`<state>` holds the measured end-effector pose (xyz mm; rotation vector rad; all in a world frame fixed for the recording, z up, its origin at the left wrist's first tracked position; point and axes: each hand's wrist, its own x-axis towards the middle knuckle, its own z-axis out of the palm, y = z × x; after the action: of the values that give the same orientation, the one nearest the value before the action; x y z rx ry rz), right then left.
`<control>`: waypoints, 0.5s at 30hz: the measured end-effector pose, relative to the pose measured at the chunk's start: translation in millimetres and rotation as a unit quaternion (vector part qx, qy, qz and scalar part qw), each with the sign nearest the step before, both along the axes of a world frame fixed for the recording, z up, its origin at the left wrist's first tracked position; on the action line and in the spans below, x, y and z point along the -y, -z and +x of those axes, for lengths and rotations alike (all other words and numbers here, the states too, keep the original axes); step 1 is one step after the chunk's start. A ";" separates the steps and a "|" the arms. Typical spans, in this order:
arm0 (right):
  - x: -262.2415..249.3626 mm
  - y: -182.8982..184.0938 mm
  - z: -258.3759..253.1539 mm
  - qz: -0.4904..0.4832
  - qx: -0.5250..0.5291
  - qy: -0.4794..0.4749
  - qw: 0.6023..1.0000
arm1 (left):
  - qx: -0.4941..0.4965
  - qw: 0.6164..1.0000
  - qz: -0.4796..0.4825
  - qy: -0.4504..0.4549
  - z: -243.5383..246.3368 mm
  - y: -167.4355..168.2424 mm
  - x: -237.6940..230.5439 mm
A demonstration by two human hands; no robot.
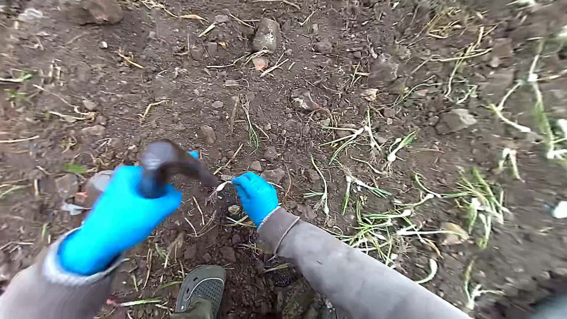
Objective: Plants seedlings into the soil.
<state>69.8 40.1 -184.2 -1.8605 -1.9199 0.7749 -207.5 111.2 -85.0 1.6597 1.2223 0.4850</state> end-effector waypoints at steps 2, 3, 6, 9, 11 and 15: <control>-2.5 -5.8 1.9 0.063 -0.001 -0.013 0.998 | -0.116 0.979 -0.168 -0.023 48.8 -4.3 5.3; -4.4 -6.6 -1.4 0.082 0.005 -0.030 0.996 | -0.126 0.967 -0.219 -0.030 54.8 0.7 7.1; -8.4 7.0 -22.4 0.024 0.025 -0.106 0.994 | -0.088 0.966 -0.234 -0.062 40.8 -5.0 10.1; -14.9 28.2 -46.6 -0.154 0.043 -0.163 0.974 | -0.025 0.974 -0.195 -0.114 21.6 -27.0 12.7; -9.3 33.3 -54.1 -0.142 0.026 -0.113 0.983 | 0.039 0.972 -0.179 -0.148 10.2 -20.2 21.5; 25.5 20.9 -6.2 -0.041 0.021 -0.024 0.999 | 0.063 0.969 -0.175 -0.164 -2.5 35.4 30.6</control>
<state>63.6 14.6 -205.1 -1.8989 -1.9948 0.8483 -210.0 80.5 -120.4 1.1177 1.4035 0.5316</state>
